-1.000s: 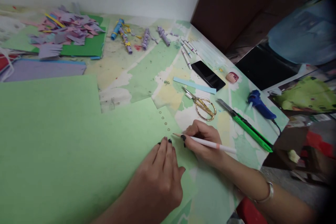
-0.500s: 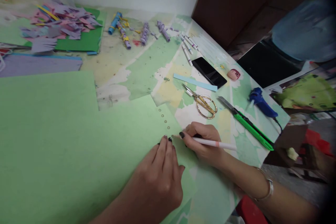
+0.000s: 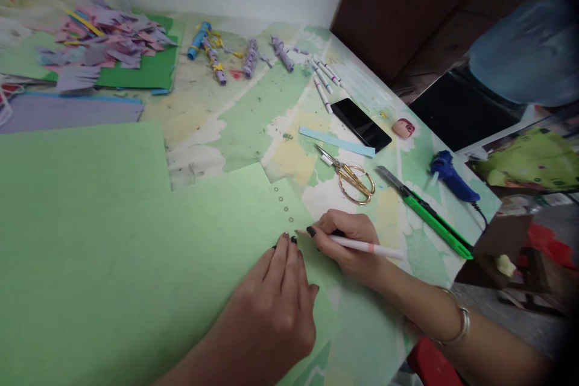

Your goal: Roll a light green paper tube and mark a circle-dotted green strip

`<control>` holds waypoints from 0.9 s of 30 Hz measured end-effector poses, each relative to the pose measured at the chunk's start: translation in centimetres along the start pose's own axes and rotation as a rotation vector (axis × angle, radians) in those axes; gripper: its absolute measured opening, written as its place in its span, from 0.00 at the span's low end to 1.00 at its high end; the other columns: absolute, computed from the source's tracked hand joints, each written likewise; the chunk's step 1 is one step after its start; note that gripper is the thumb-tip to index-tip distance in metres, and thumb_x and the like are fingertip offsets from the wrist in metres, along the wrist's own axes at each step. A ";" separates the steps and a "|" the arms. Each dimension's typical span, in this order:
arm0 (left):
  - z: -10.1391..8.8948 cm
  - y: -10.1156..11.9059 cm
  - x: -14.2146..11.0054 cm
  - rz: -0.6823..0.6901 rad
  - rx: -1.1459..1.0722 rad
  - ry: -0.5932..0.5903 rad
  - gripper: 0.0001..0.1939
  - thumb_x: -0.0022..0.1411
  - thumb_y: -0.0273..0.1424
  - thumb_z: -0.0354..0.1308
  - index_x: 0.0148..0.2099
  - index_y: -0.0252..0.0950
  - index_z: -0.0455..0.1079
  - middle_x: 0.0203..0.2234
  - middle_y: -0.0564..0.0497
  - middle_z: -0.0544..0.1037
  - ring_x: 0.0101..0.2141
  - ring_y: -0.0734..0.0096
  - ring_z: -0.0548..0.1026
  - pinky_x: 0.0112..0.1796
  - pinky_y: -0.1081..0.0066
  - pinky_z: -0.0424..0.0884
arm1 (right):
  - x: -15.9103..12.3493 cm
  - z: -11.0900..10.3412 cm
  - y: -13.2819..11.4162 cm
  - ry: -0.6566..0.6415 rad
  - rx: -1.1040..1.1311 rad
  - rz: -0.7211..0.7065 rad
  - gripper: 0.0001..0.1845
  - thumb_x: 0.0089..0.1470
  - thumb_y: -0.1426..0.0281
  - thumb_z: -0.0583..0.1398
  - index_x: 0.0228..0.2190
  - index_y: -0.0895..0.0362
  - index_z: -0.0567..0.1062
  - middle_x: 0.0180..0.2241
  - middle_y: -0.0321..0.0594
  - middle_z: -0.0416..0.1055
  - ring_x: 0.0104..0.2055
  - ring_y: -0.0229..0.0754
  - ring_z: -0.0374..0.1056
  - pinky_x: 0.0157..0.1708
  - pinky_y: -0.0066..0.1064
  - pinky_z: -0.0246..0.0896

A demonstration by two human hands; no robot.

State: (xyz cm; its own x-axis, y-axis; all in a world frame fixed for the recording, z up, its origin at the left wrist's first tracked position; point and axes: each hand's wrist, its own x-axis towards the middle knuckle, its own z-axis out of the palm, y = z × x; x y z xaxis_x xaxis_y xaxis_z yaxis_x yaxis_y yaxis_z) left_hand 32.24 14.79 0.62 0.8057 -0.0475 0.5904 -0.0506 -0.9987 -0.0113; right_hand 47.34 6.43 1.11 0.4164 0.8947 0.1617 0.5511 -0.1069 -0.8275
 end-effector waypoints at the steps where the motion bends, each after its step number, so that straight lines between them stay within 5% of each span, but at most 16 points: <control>1: 0.0 0.0 0.0 0.001 -0.005 -0.001 0.11 0.56 0.25 0.57 0.36 0.18 0.74 0.34 0.30 0.77 0.38 0.45 0.76 0.32 0.57 0.77 | 0.0 0.0 0.0 0.000 -0.004 0.002 0.16 0.52 0.72 0.56 0.18 0.56 0.56 0.16 0.30 0.53 0.20 0.31 0.48 0.19 0.26 0.43; 27: 0.0 0.0 0.1 -0.010 -0.010 0.006 0.11 0.56 0.25 0.57 0.36 0.18 0.74 0.33 0.31 0.78 0.38 0.45 0.76 0.32 0.57 0.77 | -0.1 0.0 0.3 0.004 -0.013 -0.028 0.17 0.51 0.75 0.55 0.17 0.56 0.52 0.16 0.29 0.49 0.19 0.31 0.44 0.19 0.26 0.41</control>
State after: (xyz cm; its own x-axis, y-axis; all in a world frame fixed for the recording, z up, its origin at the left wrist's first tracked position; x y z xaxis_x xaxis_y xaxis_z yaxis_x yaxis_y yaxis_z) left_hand 32.33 14.81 0.73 0.8027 -0.0372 0.5952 -0.0486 -0.9988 0.0031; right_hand 47.43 6.29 0.81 0.4036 0.8956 0.1871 0.5718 -0.0873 -0.8157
